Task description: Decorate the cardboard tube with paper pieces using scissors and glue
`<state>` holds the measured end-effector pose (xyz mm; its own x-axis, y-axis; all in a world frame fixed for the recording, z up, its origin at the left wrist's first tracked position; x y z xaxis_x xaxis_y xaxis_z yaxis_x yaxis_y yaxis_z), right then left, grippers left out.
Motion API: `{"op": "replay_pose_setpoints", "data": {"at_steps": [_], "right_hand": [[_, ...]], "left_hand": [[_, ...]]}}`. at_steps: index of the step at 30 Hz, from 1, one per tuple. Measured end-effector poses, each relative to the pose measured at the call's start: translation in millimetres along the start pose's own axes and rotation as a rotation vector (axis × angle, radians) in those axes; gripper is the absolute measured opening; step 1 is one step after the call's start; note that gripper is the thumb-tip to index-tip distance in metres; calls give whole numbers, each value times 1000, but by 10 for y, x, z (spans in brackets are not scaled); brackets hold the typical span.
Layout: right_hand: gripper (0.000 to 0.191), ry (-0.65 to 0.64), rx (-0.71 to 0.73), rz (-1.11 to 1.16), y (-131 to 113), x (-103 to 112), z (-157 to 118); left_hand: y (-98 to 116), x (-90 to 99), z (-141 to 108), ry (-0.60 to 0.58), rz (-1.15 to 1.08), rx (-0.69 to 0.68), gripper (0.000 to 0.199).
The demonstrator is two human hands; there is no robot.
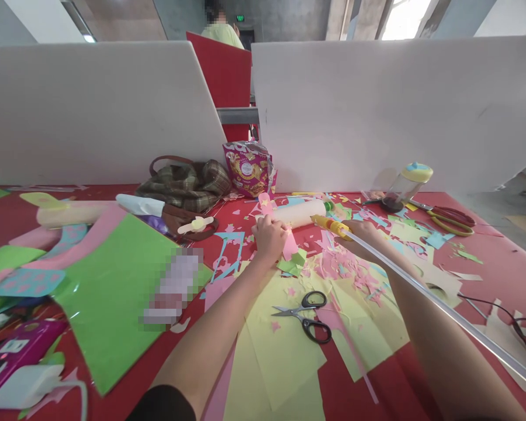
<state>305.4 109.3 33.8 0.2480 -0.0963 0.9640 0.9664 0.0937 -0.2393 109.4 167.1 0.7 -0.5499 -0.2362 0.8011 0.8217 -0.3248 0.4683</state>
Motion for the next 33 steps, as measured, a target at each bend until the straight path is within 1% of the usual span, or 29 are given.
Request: {"op": "replay_pose_setpoints", "data": {"at_steps": [5, 7, 10, 12, 16, 19, 21, 24, 27, 28, 30, 32, 33], "right_hand": [[9, -52, -3, -2, -22, 0, -13], [9, -104, 2, -3, -43, -14, -32], [11, -200, -13, -25, -47, -63, -75], [14, -255, -55, -62, -15, -111, -107], [28, -364, -170, -144, 88, -255, -164], [27, -440, -251, -172, 149, -369, -201], [26, -463, -289, -177, 169, -407, -224], [26, -441, -324, -174, 161, -373, -248], [31, -358, -322, -147, 54, -273, -214], [33, -322, -303, -125, -17, -245, -176], [30, -257, -231, -48, -210, -232, -58], [27, -231, -168, 54, -406, -291, 93], [26, -225, -159, 97, -480, -339, 174]], "left_hand": [[-79, 92, -86, 33, -79, 59, 6], [-134, 99, -148, 26, -137, 92, 6], [-229, 63, -232, -8, -239, 161, 7], [-285, 10, -269, -46, -311, 214, 10], [-361, -105, -306, -105, -456, 296, 13], [-397, -149, -333, -117, -523, 343, 10], [-400, -143, -345, -118, -544, 357, 8], [-389, -63, -338, -85, -537, 362, 10], [-411, 51, -317, -6, -507, 384, 14], [-429, 71, -313, 11, -503, 401, 15], [-467, 59, -312, 4, -519, 438, 15], [-493, -4, -316, -34, -557, 464, 14], [-500, -43, -319, -51, -582, 471, 13]]}}
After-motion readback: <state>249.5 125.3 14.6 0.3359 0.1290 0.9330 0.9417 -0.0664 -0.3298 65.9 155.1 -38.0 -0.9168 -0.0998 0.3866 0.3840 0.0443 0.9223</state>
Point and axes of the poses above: each hand's wrist, its own z-axis towards the middle knuckle, its own x-axis out of the back of the hand, y = z × x, the point moved 7 cm from there along z, towards the middle knuckle, and after that the axes turned 2 degrees about z, right-handed, at the moved point
